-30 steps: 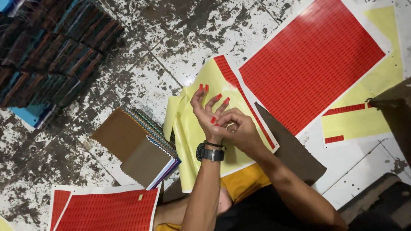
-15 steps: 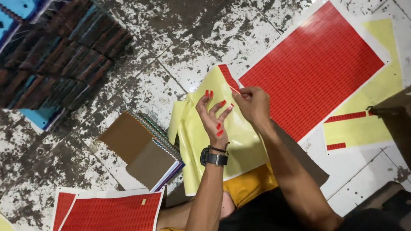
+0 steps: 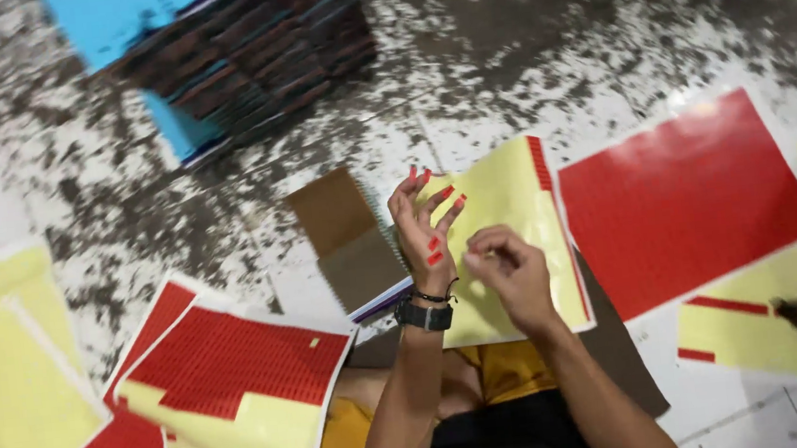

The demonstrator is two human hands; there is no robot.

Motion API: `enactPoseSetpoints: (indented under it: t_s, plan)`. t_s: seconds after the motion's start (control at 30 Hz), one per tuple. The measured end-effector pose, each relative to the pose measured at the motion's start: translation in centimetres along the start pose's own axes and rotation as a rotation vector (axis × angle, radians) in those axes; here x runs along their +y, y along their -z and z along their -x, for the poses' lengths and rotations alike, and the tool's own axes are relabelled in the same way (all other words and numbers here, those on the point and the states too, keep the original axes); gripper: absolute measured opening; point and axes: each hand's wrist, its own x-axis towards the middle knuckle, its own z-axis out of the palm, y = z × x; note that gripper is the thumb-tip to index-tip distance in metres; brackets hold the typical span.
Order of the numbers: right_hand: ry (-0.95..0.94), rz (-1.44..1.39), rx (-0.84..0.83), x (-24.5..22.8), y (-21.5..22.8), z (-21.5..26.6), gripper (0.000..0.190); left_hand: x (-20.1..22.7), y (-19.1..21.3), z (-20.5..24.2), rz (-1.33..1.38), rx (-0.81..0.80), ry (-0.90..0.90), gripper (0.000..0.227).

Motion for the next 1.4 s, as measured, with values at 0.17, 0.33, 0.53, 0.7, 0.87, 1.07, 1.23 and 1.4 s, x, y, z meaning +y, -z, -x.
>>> enactPoseSetpoints:
  t_s: [0.17,0.33,0.53,0.7,0.87,1.07,1.23,1.4]
  plan:
    - [-0.06,-0.08,-0.186,-1.4,-5.3,0.7,0.018,2.3,2.8,-1.6,0.054,0.097,-0.169,0.036]
    - [-0.084,-0.052,-0.181,-0.8,-8.9,1.4,0.025,5.8,5.6,-1.1,0.044,0.209,-0.304,0.041]
    - [-0.187,-0.151,-0.294,1.8,-10.0,-1.8,0.053,8.6,10.1,-0.9,-0.088,0.101,-0.348,0.036]
    - [0.223,0.301,-0.524,-2.7,-11.2,-6.8,0.014,12.7,11.3,0.5,-0.644,-0.028,-0.428,0.051]
    - [0.289,0.377,-0.694,-4.3,-11.9,-8.9,0.012,12.4,13.0,-0.5,-0.785,-0.075,-0.403,0.053]
    - [0.292,0.404,-0.765,-3.6,-12.3,-9.7,0.009,11.8,13.3,-1.0,-0.804,-0.054,-0.334,0.053]
    - [0.332,0.472,-0.778,-2.1,-12.7,-11.0,0.009,12.5,13.4,-0.8,-0.888,-0.034,-0.292,0.052]
    - [0.274,0.597,-0.727,1.3,-14.0,-14.2,0.015,12.3,15.1,-2.5,-1.225,0.128,-0.467,0.039]
